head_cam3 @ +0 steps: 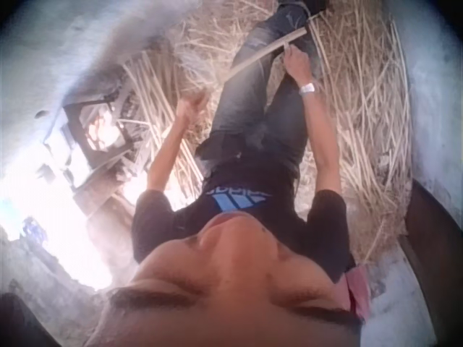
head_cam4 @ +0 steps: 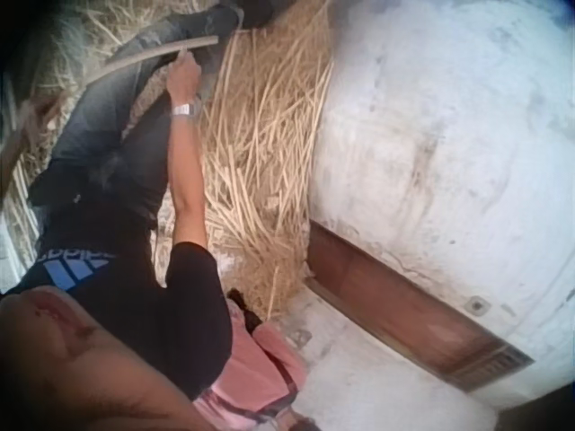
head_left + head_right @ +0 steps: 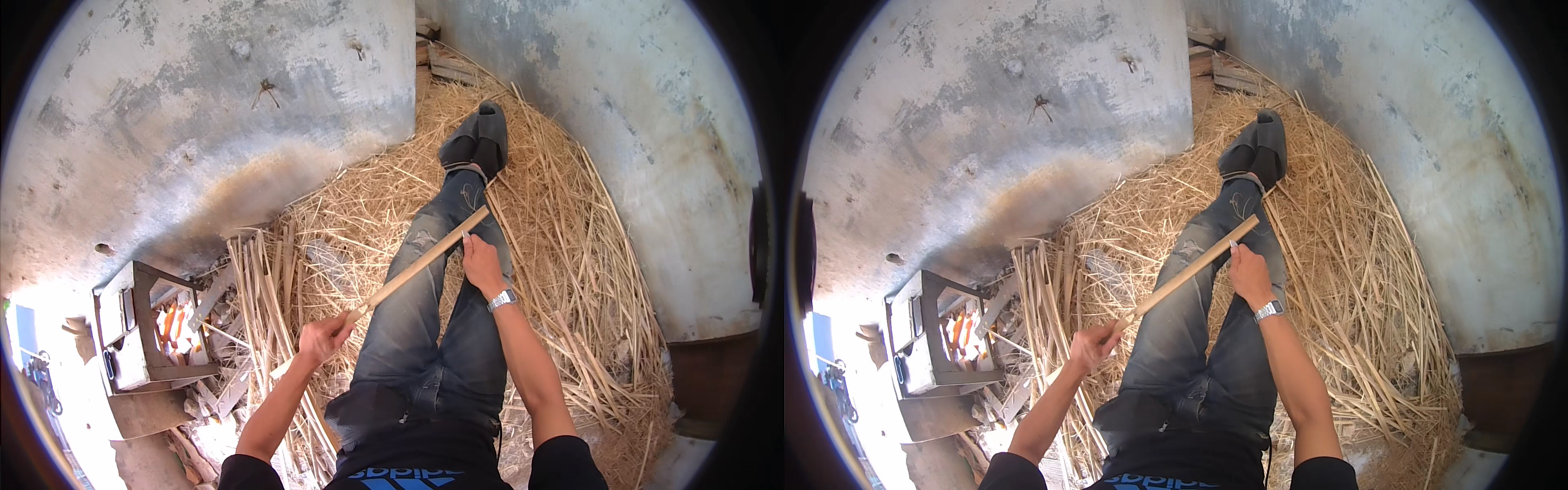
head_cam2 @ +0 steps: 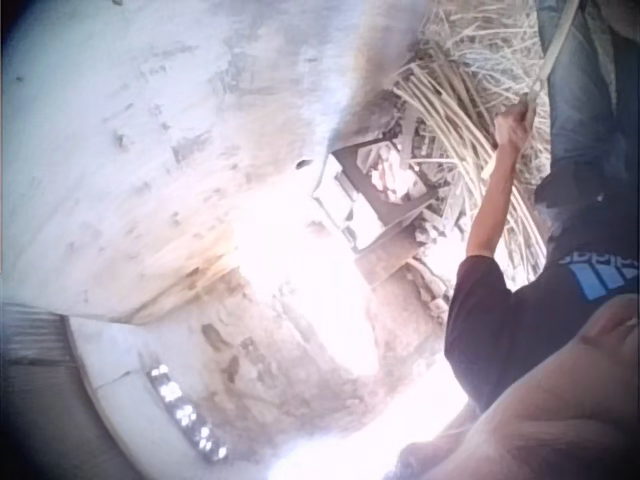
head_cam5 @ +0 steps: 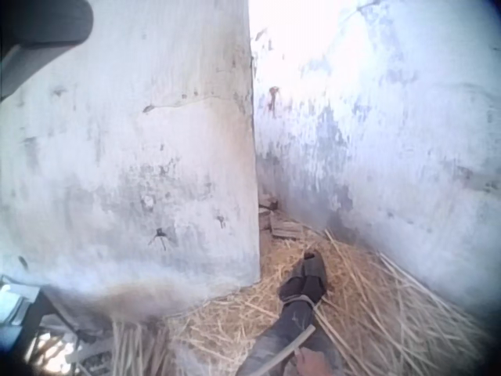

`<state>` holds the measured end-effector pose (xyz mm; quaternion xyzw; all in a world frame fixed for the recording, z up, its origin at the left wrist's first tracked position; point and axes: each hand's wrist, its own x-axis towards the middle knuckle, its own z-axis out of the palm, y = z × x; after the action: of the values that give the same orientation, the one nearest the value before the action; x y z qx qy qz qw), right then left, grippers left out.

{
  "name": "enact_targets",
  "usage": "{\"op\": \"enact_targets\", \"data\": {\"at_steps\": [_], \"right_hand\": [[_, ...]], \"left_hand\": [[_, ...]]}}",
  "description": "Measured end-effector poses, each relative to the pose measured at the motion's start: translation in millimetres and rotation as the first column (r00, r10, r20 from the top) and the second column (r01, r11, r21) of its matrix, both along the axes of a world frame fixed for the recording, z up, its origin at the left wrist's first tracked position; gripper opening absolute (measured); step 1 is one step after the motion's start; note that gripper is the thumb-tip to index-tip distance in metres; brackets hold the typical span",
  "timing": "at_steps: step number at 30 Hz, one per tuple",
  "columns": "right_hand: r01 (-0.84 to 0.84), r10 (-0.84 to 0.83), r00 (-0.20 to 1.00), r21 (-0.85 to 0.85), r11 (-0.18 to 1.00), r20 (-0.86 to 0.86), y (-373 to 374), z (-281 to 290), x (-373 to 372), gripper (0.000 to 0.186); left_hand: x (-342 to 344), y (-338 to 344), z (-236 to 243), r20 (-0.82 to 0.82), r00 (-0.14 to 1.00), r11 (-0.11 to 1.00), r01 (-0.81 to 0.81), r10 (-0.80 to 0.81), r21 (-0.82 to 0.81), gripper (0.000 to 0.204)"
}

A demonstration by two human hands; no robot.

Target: The person shaves a thin strip of wood using a small knife while sitting on a floor covered in straw.

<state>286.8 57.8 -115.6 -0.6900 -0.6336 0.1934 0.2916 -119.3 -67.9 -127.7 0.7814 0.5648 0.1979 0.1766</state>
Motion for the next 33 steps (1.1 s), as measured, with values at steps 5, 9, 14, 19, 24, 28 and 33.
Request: {"op": "enact_targets", "data": {"at_steps": [5,9,14,19,24,28,33], "right_hand": [[-0.036,0.036,0.999,-0.006,0.999,0.002,-4,1,-1,0.040],[-0.038,0.037,0.999,-0.028,0.999,-0.038,-7,1,-10,0.042],[-0.054,0.052,0.996,-0.028,0.998,-0.076,-12,2,-14,0.041],[-0.098,0.097,0.994,-0.019,0.995,-0.049,-21,5,-33,0.037],[-0.060,0.056,0.988,-0.023,0.998,-0.145,-19,-2,-29,0.038],[-0.134,0.123,0.983,-0.071,0.988,-0.138,-24,2,-40,0.040],[-0.114,0.094,0.985,-0.139,0.984,-0.141,-29,4,-38,0.041]], "left_hand": [[3,5,-2,0.018,1.000,0.999,0.009,-0.010,0.048,0.029],[6,7,4,0.019,0.999,0.995,0.029,-0.031,0.092,0.028],[13,5,4,0.002,1.000,0.999,-0.011,0.011,0.036,0.031],[20,6,1,0.028,1.000,0.998,-0.010,0.009,0.058,0.026],[36,12,8,0.066,0.998,1.000,0.009,-0.010,0.015,0.028],[53,16,2,0.100,0.995,0.999,-0.017,0.014,0.033,0.033],[61,13,6,0.158,0.986,0.996,-0.036,0.048,-0.078,0.037]]}}
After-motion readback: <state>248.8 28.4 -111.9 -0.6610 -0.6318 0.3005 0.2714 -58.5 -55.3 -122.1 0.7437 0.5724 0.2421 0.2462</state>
